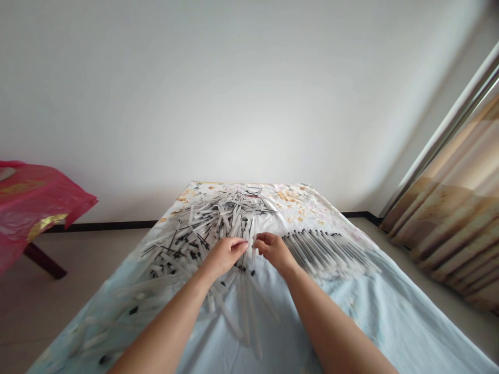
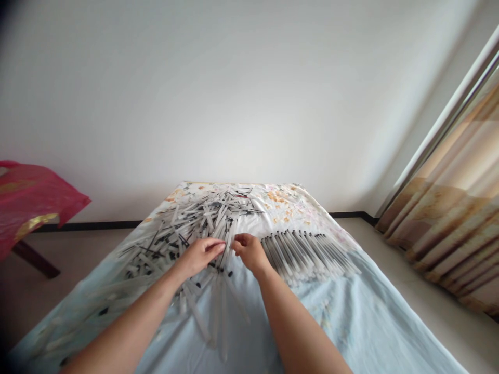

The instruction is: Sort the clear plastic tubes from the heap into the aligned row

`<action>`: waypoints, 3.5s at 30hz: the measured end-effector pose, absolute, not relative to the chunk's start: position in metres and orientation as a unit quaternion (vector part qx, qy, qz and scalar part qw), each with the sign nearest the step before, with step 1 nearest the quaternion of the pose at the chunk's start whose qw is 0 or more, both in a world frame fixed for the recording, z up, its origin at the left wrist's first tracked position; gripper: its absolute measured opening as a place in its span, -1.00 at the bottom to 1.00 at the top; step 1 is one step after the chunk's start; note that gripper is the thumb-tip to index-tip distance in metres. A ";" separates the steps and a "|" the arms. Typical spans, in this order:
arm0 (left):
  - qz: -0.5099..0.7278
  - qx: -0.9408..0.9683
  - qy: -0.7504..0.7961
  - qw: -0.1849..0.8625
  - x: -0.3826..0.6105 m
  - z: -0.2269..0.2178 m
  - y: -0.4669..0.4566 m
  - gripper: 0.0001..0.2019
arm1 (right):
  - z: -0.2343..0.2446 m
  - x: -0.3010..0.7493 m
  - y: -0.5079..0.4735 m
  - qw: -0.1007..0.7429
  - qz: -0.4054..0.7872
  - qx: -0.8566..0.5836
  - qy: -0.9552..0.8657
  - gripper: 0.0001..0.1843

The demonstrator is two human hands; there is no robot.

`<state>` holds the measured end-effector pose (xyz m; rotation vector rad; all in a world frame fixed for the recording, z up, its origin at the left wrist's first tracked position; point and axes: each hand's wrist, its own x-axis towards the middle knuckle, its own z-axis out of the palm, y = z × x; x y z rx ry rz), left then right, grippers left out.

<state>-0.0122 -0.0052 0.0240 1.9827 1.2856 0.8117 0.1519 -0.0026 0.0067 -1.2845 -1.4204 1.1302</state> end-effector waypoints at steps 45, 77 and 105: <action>0.424 0.702 0.563 0.103 -0.035 0.003 0.014 -0.69 | 0.041 0.176 -0.006 0.344 0.237 -0.490 -0.766 -0.78; 0.337 0.778 0.500 0.178 -0.038 0.005 0.013 -0.68 | 0.032 0.231 0.013 0.415 0.245 -0.512 -0.711 -0.77; 0.355 0.744 0.520 0.223 -0.022 0.010 0.001 -0.69 | 0.007 0.179 -0.002 0.158 0.307 -0.453 -0.822 -0.80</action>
